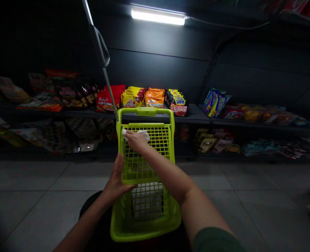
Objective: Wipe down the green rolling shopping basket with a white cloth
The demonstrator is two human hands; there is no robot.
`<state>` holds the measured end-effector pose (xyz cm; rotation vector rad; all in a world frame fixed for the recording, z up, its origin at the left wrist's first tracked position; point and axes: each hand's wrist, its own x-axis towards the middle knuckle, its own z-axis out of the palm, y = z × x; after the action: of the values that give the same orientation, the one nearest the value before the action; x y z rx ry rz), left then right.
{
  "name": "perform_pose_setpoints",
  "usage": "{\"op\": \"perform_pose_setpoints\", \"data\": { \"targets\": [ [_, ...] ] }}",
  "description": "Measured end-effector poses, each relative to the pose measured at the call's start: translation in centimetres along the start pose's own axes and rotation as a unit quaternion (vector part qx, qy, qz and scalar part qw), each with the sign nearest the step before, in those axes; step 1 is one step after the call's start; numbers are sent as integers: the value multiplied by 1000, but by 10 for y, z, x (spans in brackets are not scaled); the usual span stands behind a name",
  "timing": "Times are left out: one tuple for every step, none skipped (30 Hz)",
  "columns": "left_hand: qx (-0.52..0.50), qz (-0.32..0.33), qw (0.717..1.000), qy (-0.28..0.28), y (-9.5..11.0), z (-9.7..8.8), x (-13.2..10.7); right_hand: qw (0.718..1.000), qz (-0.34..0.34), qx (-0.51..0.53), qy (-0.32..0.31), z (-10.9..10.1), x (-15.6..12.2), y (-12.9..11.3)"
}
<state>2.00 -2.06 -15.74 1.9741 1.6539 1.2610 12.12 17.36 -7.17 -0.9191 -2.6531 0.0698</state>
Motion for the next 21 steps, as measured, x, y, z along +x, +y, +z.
{"op": "perform_pose_setpoints", "data": {
  "targets": [
    [2, 2, 1000, 6, -1, -1, -1, 1000, -19, -2, -3, 2, 5, -4],
    [4, 0, 1000, 10, -1, -2, -1, 999, -37, -4, -6, 3, 7, -5],
    [5, -4, 1000, 13, -1, -3, -2, 998, -55, -9, -10, 2, 6, -2],
    [7, -10, 1000, 14, 0, -4, -4, 997, -68, -17, -12, -1, 1, 5],
    [8, -17, 1000, 15, 1, -6, -5, 997, -72, -30, -15, -5, -7, 15],
    [9, -24, 1000, 15, 3, -7, -6, 997, -65, -46, -16, -11, -18, 27],
    [7, -29, 999, 15, 4, -8, -7, 997, -48, -65, -17, -19, -31, 41],
    [5, -34, 999, 13, 5, -9, -8, 996, -24, -84, -17, -27, -45, 56],
    [2, -36, 999, 11, 6, -9, -8, 995, 7, -100, -16, -37, -58, 71],
    [-1, -37, 999, 9, 7, -9, -8, 993, 39, -113, -14, -46, -70, 85],
    [-5, -36, 999, 8, 7, -9, -8, 990, 72, -124, -12, -54, -80, 96],
    [-9, -33, 999, 7, 7, -9, -8, 986, 105, -131, -8, -61, -85, 103],
    [-13, -28, 999, 6, 6, -8, -7, 981, 137, -134, -2, -64, -87, 106],
    [-17, -22, 1000, 5, 5, -7, -6, 977, 164, -134, 4, -64, -85, 104],
    [-20, -15, 1000, 5, 4, -5, -4, 974, 185, -130, 11, -61, -79, 96],
    [-23, -10, 1000, 4, 3, -3, -3, 973, 197, -120, 17, -54, -70, 84],
    [-24, -4, 1000, 2, 1, -2, -1, 975, 193, -106, 22, -44, -59, 66],
    [-23, 2, 1000, 1, -1, 0, 0, 982, 167, -89, 25, -32, -47, 45],
    [-20, 9, 1000, 0, -2, 1, 1, 989, 129, -71, 28, -19, -35, 23],
    [-16, 15, 1000, -1, -4, 2, 3, 995, 76, -56, 29, -7, -25, 2],
    [-10, 19, 1000, -2, -5, 2, 4, 998, 24, -47, 28, 2, -18, -17]
  ]
}}
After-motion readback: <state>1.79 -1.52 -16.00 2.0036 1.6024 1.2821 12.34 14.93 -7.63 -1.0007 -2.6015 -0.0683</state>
